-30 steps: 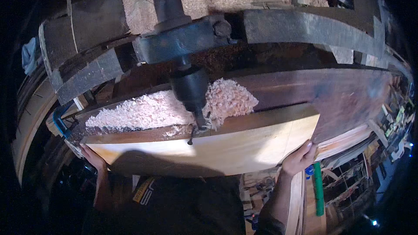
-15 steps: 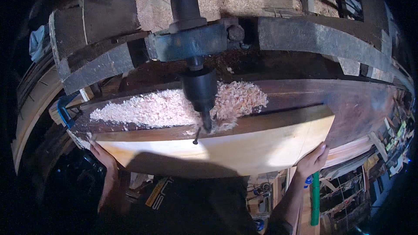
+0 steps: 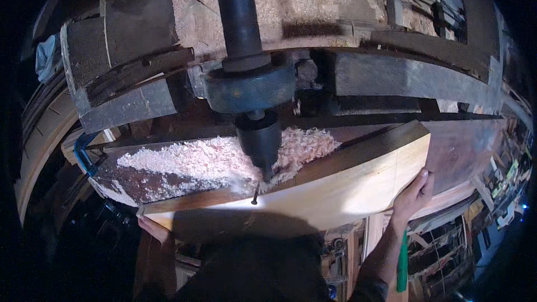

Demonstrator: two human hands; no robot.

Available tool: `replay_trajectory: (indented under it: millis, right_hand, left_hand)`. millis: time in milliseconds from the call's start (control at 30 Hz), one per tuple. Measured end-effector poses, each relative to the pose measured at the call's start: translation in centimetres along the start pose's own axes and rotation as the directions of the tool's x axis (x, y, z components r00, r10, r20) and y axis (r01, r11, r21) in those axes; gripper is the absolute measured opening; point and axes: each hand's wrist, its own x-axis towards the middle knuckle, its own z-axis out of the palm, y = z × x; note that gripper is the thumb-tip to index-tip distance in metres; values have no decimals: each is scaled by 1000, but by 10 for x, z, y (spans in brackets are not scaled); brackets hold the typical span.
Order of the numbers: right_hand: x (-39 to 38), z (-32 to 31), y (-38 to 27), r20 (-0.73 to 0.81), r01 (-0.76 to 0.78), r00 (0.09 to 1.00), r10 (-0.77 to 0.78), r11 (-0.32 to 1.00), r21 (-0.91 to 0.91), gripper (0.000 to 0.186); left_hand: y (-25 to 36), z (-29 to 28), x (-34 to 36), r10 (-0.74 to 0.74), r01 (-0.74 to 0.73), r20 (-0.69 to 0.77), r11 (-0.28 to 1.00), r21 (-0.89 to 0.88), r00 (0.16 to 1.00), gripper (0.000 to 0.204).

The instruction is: Drill a series of holes in a wooden board using a vertical drill press.

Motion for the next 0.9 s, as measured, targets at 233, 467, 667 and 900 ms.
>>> replay_trajectory:
  millis: [233, 467, 667, 900]
  right_hand:
    - [29, 6, -22, 30, 175, 984, -174, 984, -39, 39]
    - [-30, -15, 23, -102, -88, 991, 87, 996, -6, 41]
    - [-87, -33, 60, -101, -337, 935, 339, 941, 40, 45]
    - [-102, -34, 63, -158, -260, 953, 258, 966, 10, 47]
  left_hand:
    - [-46, -30, -32, 190, -185, 19, 923, 338, 982, 61]
    - [58, 31, 21, 193, -205, 81, 959, 193, 978, 58]
    - [119, 73, 64, 306, -352, 216, 908, 228, 927, 60]
    - [128, 85, 72, 317, -355, 198, 914, 198, 928, 57]
